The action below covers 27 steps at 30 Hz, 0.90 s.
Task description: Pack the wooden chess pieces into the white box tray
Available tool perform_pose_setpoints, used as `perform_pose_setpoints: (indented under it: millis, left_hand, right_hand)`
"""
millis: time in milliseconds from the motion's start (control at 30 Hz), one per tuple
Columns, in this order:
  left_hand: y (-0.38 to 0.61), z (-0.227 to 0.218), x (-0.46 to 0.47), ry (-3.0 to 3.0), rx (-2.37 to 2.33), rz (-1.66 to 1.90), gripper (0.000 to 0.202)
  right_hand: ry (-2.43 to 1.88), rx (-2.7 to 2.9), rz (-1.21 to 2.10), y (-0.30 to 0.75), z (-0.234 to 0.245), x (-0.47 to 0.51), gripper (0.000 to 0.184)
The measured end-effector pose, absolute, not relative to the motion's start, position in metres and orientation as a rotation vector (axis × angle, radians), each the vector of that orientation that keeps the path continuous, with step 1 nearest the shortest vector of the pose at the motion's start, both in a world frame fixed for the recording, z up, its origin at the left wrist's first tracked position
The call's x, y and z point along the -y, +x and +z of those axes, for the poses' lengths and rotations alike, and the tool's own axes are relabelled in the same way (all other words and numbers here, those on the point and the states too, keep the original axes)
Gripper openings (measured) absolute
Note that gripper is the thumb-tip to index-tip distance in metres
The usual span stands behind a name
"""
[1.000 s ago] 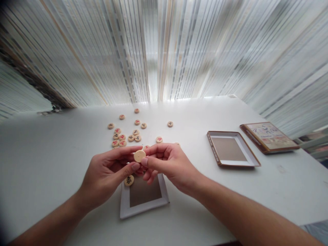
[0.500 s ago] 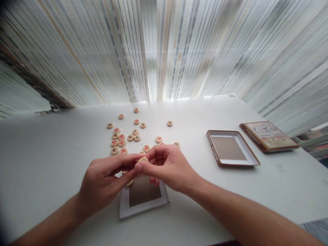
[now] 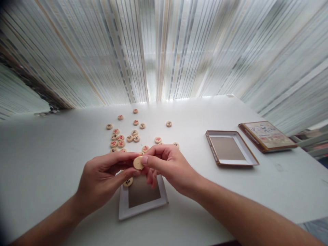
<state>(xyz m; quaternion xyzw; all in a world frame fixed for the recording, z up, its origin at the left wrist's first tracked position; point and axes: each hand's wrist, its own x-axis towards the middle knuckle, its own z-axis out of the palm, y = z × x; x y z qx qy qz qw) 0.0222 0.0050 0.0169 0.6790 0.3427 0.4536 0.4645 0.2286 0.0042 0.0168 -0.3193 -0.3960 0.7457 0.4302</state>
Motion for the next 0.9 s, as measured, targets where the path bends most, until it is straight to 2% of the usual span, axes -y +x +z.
perform_pose_setpoints:
  millis: [200, 467, 767, 900]
  left_hand:
    - [0.0244, 0.0203, -0.0048, 1.590, -0.833, 1.111, 0.031]
    - [0.0232, 0.0183, -0.0050, 1.933, -0.830, 1.167, 0.027]
    - [0.0226, 0.0189, -0.0047, 1.855, -0.796, 1.132, 0.031]
    - [0.0225, 0.0196, -0.0038, 1.870, -0.798, 1.143, 0.032]
  right_hand:
    - [-0.759, 0.992, 1.864, 0.2285, 0.0168, -0.0028, 0.028]
    - [-0.883, 0.989, 1.829, 0.2269, 0.0179, -0.0008, 0.042]
    - [-0.761, 1.077, 1.806, 0.2295, 0.0143, -0.0013, 0.028]
    - [-0.787, 1.054, 1.820, 0.2290, 0.0155, -0.0010, 0.030]
